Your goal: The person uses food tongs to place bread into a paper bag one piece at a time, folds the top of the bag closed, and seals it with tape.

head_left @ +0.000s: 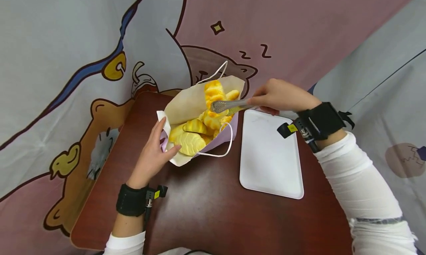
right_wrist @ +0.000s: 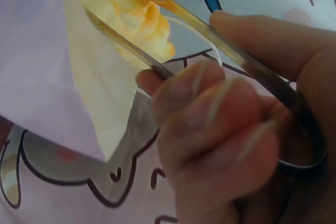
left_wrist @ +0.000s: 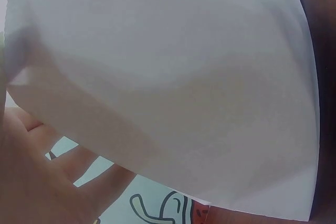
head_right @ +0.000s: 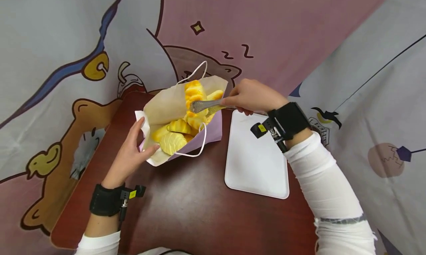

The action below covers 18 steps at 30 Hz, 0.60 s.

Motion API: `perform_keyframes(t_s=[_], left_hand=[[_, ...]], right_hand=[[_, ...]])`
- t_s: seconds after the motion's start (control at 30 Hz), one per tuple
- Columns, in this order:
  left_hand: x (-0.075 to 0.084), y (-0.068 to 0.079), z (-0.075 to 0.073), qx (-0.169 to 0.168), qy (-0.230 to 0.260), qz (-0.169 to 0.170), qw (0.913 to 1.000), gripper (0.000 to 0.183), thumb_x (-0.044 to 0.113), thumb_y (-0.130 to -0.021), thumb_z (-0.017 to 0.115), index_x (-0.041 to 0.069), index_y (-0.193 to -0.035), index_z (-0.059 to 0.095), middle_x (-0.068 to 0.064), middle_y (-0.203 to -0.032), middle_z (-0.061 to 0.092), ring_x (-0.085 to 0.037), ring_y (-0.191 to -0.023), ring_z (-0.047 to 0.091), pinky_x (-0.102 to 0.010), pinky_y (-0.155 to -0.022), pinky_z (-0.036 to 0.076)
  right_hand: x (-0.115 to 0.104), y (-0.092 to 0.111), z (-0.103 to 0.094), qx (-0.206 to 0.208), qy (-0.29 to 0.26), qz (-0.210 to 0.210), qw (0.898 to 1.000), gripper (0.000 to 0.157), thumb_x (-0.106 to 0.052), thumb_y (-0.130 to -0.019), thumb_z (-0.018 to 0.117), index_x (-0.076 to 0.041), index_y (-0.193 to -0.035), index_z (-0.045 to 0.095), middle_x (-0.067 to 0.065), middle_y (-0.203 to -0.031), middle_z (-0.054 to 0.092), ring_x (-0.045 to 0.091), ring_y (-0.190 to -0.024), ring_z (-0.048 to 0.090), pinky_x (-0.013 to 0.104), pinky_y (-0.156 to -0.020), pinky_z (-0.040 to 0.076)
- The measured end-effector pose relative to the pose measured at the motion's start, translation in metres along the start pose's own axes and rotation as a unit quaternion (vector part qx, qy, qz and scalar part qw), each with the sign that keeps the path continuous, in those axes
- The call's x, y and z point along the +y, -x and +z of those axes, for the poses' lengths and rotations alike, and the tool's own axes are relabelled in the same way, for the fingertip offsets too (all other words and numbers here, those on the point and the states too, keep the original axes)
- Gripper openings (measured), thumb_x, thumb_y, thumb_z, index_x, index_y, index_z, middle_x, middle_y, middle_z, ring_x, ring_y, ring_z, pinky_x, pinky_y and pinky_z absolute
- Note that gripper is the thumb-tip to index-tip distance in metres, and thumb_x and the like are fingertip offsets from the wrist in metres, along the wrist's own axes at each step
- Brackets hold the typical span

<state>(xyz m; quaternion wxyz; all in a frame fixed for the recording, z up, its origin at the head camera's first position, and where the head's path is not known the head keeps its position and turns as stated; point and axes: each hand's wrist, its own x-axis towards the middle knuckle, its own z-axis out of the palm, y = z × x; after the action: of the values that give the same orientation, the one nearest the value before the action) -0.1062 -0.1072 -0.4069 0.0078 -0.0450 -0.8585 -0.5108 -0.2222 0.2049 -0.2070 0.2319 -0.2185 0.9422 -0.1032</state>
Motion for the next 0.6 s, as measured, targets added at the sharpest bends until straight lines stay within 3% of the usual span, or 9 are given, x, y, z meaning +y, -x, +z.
perform_keyframes(t_s=[0.3, 0.6], left_hand=[[-0.003, 0.003, 0.003, 0.008, -0.005, 0.012, 0.9999, 0.091, 0.036, -0.074, 0.07, 0.036, -0.142, 0.009, 0.003, -0.147, 0.012, -0.027, -0.128, 0.026, -0.051, -0.093, 0.033], [-0.003, 0.001, 0.003, 0.007, -0.001, 0.016, 0.9999, 0.09, 0.036, -0.075, 0.069, 0.037, -0.141, 0.008, 0.003, -0.147, 0.011, -0.027, -0.127, 0.027, -0.051, -0.091, 0.036]], right_hand=[[-0.016, -0.04, 0.016, -0.06, -0.013, -0.007, 0.998, 0.042, -0.049, -0.082, 0.054, -0.012, -0.067, 0.065, 0.006, -0.055, 0.051, 0.02, -0.046, 0.046, 0.029, -0.045, 0.039], [-0.025, -0.051, 0.019, -0.06, -0.032, 0.003, 0.998, 0.048, -0.052, -0.08, 0.055, -0.008, -0.062, 0.062, 0.005, -0.053, 0.049, 0.018, -0.044, 0.043, 0.028, -0.043, 0.035]])
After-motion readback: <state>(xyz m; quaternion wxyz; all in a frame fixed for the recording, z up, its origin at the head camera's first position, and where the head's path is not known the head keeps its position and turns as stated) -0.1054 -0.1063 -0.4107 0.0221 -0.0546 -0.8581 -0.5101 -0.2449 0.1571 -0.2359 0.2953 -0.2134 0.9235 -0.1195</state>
